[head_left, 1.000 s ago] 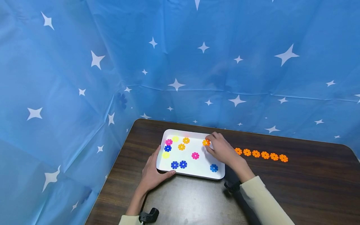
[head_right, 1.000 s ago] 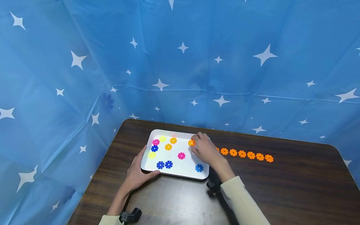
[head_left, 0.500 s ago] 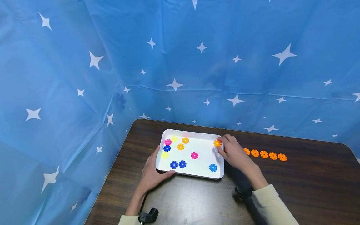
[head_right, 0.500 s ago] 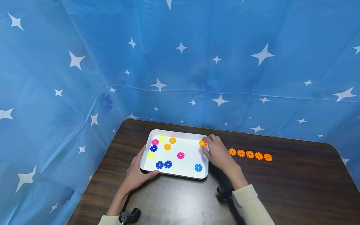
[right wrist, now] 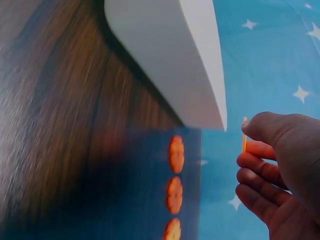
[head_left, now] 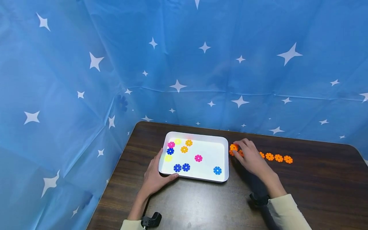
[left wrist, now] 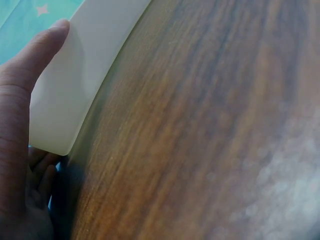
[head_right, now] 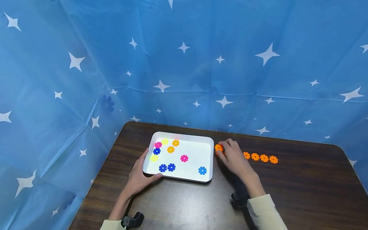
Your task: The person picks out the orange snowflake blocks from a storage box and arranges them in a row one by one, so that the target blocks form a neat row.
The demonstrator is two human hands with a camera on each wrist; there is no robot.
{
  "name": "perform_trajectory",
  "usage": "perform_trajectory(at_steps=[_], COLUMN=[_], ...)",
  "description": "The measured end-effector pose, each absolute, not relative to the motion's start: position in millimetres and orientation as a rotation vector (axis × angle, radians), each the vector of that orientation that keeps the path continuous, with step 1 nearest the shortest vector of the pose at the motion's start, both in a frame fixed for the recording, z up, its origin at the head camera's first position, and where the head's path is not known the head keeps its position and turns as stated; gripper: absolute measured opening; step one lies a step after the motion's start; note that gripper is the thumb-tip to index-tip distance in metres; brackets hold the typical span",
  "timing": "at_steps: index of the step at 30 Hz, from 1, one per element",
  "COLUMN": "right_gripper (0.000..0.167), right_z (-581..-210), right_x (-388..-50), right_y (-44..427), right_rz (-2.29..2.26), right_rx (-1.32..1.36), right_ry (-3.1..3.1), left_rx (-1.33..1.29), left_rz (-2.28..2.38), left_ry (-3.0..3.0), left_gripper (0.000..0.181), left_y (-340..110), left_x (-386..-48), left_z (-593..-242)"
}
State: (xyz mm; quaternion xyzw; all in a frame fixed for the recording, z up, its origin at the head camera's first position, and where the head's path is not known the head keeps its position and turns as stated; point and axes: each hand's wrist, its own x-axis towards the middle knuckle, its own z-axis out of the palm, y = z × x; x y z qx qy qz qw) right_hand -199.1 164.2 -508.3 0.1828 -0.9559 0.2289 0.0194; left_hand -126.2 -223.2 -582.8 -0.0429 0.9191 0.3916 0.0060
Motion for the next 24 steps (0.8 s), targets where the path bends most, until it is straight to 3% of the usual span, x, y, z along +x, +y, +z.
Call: perform_trajectory(at_steps=[24], right_gripper=[0.037], right_z=[-516], right_x=[-186], right_y=[236], right_rz=[0.656], right_rx=[0.393], right_ry=[-2.99], left_rx=[-0.156], left_rz=[1.246], left_ry=[2.84], left_gripper=[0.12], left_y=[-222], left_x=[-126], left_z=[-579])
